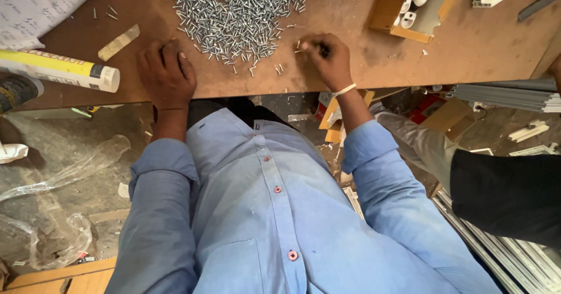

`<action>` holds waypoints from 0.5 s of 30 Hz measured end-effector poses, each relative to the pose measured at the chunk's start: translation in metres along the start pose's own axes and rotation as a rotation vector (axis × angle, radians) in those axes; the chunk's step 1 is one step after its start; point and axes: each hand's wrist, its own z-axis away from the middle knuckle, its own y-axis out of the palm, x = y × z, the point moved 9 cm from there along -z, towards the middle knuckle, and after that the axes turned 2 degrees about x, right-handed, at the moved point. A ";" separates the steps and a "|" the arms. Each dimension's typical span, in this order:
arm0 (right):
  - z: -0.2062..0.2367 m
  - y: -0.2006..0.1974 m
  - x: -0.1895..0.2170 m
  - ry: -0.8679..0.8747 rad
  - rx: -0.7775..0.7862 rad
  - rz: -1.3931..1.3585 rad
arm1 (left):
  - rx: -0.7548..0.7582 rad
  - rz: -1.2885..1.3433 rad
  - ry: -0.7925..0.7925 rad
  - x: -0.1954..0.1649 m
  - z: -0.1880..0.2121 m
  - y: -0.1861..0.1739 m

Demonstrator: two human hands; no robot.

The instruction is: The person sorts a large pile of small metal fasteners on a workbench, picking them up by hand and placing them into small cardboard boxes. The person repeatedly scoops fasteners from the central pile and transfers them into the boxes, occasionally spreading the pile with both hands.

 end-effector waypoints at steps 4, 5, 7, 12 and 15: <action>0.015 0.012 0.042 -0.380 0.010 0.308 | 0.015 0.002 -0.006 0.000 0.001 0.001; 0.016 0.011 0.044 -0.400 -0.027 0.341 | 0.019 0.007 -0.011 0.001 0.001 0.001; 0.019 0.011 0.046 -0.437 -0.097 0.404 | 0.015 0.005 -0.009 0.001 0.001 0.001; 0.002 0.003 0.005 -0.095 -0.088 -0.045 | 0.012 -0.008 -0.009 0.002 0.002 0.001; 0.000 0.006 -0.033 0.281 -0.090 -0.581 | 0.018 -0.008 -0.014 0.002 0.002 0.002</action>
